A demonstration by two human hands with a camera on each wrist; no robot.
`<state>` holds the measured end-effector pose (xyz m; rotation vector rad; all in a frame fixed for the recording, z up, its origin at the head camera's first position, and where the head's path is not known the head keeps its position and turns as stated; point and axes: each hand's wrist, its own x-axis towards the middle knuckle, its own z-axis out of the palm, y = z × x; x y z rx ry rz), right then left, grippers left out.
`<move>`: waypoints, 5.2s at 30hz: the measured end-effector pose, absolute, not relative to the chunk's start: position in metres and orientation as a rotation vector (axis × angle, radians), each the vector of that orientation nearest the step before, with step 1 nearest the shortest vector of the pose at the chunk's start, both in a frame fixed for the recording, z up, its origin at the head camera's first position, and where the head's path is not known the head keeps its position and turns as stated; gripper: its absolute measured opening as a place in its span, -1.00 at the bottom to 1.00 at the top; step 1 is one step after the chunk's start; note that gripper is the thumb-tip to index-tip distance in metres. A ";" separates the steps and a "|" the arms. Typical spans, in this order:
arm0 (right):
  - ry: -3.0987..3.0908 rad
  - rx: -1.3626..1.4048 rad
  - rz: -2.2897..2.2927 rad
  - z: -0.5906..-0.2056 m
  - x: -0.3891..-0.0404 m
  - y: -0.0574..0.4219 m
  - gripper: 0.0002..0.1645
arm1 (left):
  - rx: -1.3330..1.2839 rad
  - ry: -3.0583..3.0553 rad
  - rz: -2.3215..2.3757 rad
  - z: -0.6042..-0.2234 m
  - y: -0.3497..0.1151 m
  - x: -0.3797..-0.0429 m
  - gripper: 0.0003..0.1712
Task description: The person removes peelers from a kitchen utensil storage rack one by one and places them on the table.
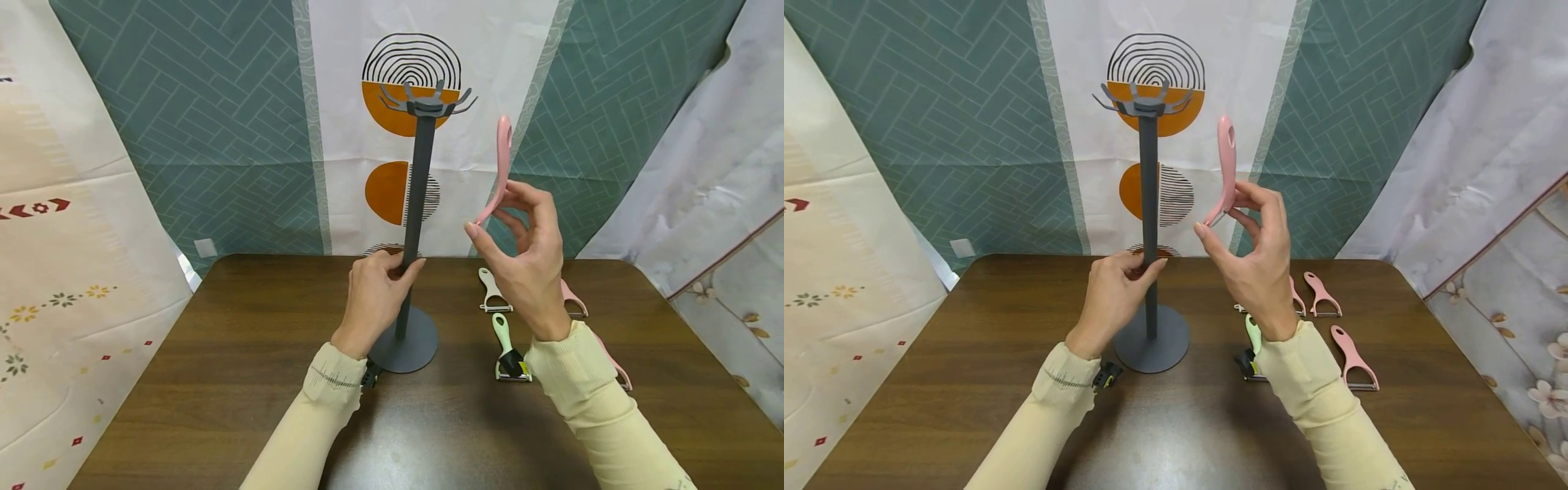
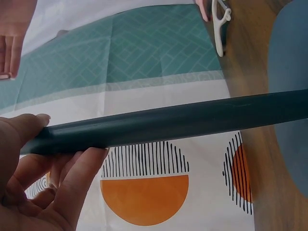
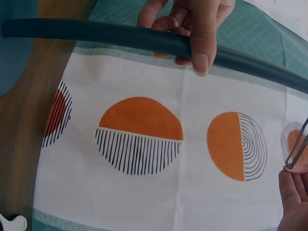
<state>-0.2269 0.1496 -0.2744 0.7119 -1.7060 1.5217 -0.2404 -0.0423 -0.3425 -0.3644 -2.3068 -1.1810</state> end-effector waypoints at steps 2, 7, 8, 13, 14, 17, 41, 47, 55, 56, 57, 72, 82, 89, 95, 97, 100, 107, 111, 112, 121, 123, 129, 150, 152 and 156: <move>-1.708 0.707 1.523 -0.273 -0.223 0.149 -0.28 | -0.366 -2.308 -1.181 -0.342 -0.043 -0.240 -0.74; -1.723 0.701 1.520 -0.275 -0.220 0.151 -0.29 | -0.370 -2.305 -1.181 -0.343 -0.043 -0.241 -0.74; -1.731 0.701 1.514 -0.276 -0.220 0.152 -0.29 | -0.371 -2.303 -1.182 -0.343 -0.043 -0.241 -0.74; -1.753 0.674 1.502 -0.281 -0.220 0.158 -0.28 | -0.371 -2.308 -1.187 -0.343 -0.043 -0.241 -0.75; -1.757 0.671 1.501 -0.282 -0.220 0.159 -0.28 | -0.369 -2.310 -1.186 -0.343 -0.043 -0.241 -0.75; -1.767 0.662 1.501 -0.285 -0.220 0.162 -0.27 | -0.365 -2.316 -1.186 -0.343 -0.043 -0.241 -0.74; -1.834 0.586 1.440 -0.314 -0.229 0.191 -0.24 | -0.344 -2.328 -1.193 -0.343 -0.043 -0.241 -0.72; -1.842 0.568 1.444 -0.318 -0.227 0.196 -0.24 | -0.334 -2.334 -1.192 -0.343 -0.043 -0.241 -0.71; -1.877 0.538 1.398 -0.317 -0.219 0.199 -0.26 | -0.341 -2.322 -1.186 -0.344 -0.043 -0.241 -0.72; -1.884 0.529 1.397 -0.319 -0.219 0.201 -0.26 | -0.343 -2.318 -1.184 -0.344 -0.042 -0.241 -0.73; -1.891 0.516 1.389 -0.320 -0.220 0.203 -0.25 | -0.344 -2.318 -1.181 -0.344 -0.042 -0.242 -0.73; -1.916 0.439 1.396 -0.346 -0.228 0.232 -0.21 | -0.339 -2.333 -1.204 -0.344 -0.042 -0.241 -0.70; -1.946 0.374 1.428 -0.352 -0.224 0.240 -0.22 | -0.336 -2.322 -1.206 -0.345 -0.043 -0.241 -0.72; -1.899 0.386 1.509 -0.356 -0.221 0.244 -0.23 | -0.337 -2.325 -1.200 -0.345 -0.043 -0.241 -0.72; -1.971 0.315 1.438 -0.359 -0.220 0.252 -0.23 | -0.345 -2.317 -1.201 -0.345 -0.043 -0.242 -0.72; -1.982 0.305 1.423 -0.360 -0.220 0.254 -0.23 | -0.343 -2.320 -1.204 -0.345 -0.043 -0.242 -0.71; -1.970 0.306 1.440 -0.362 -0.220 0.258 -0.23 | -0.338 -2.322 -1.206 -0.346 -0.043 -0.242 -0.71; -1.930 0.294 1.469 -0.366 -0.222 0.267 -0.23 | -0.331 -2.336 -1.207 -0.346 -0.043 -0.241 -0.72; -1.931 0.283 1.447 -0.367 -0.221 0.269 -0.23 | -0.332 -2.330 -1.205 -0.346 -0.043 -0.241 -0.74; -1.925 0.281 1.456 -0.367 -0.221 0.270 -0.23 | -0.333 -2.329 -1.205 -0.346 -0.043 -0.241 -0.73; -1.969 0.229 1.389 -0.367 -0.218 0.276 -0.23 | -0.338 -2.323 -1.205 -0.346 -0.043 -0.241 -0.71; -1.985 0.219 1.361 -0.368 -0.217 0.277 -0.22 | -0.338 -2.323 -1.205 -0.346 -0.043 -0.241 -0.71; -2.006 0.198 1.311 -0.369 -0.217 0.282 -0.21 | -0.335 -2.327 -1.202 -0.346 -0.043 -0.241 -0.70; -2.044 0.172 1.258 -0.381 -0.216 0.296 -0.22 | -0.332 -2.325 -1.192 -0.348 -0.043 -0.242 -0.69; -2.045 0.173 1.261 -0.381 -0.217 0.297 -0.21 | -0.335 -2.324 -1.193 -0.348 -0.043 -0.242 -0.69; -2.051 0.167 1.265 -0.384 -0.217 0.299 -0.21 | -0.344 -2.323 -1.193 -0.348 -0.043 -0.242 -0.69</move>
